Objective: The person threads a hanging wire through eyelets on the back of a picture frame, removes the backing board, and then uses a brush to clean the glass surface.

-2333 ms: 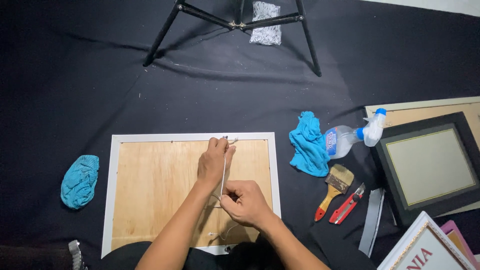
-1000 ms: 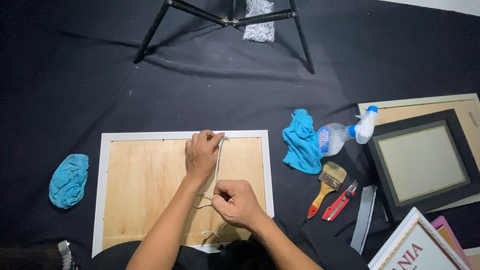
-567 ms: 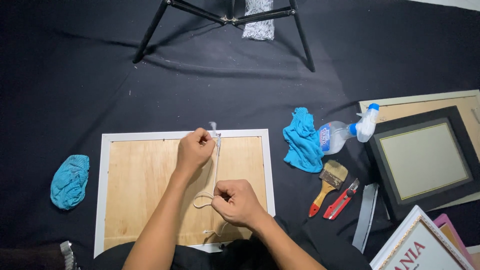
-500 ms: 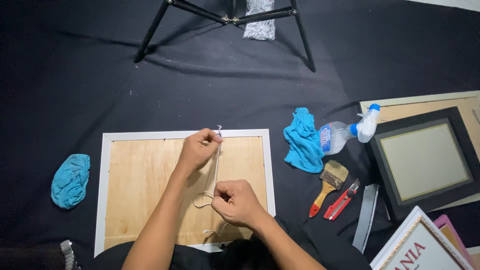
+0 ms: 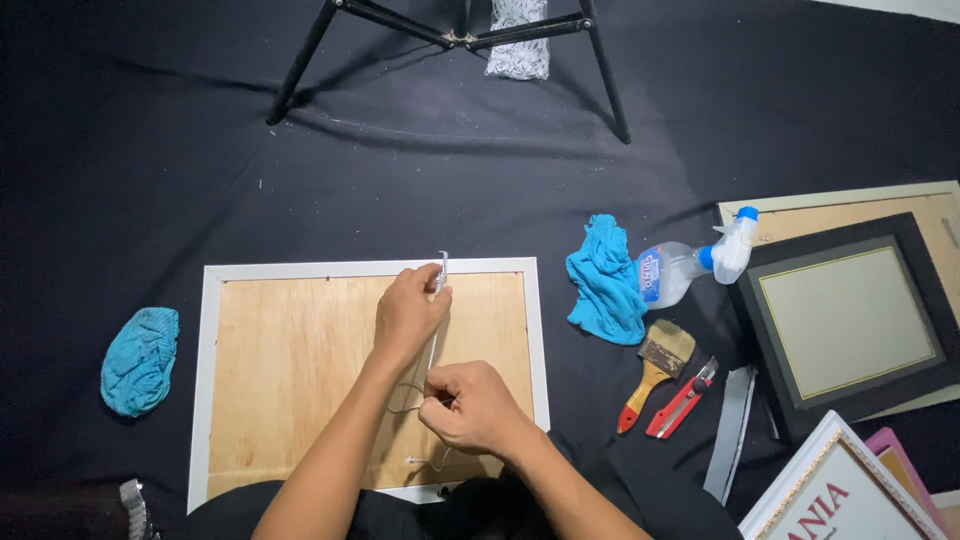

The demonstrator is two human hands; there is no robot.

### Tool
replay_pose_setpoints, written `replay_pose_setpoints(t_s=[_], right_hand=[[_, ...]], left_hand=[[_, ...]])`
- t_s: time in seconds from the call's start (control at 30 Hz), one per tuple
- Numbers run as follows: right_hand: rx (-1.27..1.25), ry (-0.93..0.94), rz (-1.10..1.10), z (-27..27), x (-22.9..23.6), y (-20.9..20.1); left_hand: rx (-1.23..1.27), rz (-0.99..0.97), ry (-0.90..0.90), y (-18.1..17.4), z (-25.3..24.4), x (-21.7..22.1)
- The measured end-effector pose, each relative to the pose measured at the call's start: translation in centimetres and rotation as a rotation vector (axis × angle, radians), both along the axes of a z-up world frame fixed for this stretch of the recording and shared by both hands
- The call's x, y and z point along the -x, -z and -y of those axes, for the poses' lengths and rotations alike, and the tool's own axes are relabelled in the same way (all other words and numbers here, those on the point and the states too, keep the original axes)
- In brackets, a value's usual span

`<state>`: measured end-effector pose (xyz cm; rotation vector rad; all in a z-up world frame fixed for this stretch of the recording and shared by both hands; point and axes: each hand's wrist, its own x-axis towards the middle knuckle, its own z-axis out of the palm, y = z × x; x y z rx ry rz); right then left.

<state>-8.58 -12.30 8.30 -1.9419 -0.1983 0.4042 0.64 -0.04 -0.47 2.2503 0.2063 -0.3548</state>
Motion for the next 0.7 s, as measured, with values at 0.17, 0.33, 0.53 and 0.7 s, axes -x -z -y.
replay_pose_setpoints(t_s=[0.17,0.33,0.53,0.7], right_hand=[[0.059,-0.014,0.018,0.0,-0.1,-0.1],[0.107,-0.027,0.098,0.0,0.0,0.5],[0.096,-0.017,0.078,0.0,-0.1,0.3],[0.071,0.002,0.052,0.1,-0.2,0.3]], left_hand=[[-0.063,0.106,0.050,0.2,0.2,0.5],[-0.046,0.356,0.161,0.6,0.2,0.8],[-0.093,0.458,0.155,2.1,0.0,0.8],[-0.072,0.396,0.198,2.5,-0.5,0.5]])
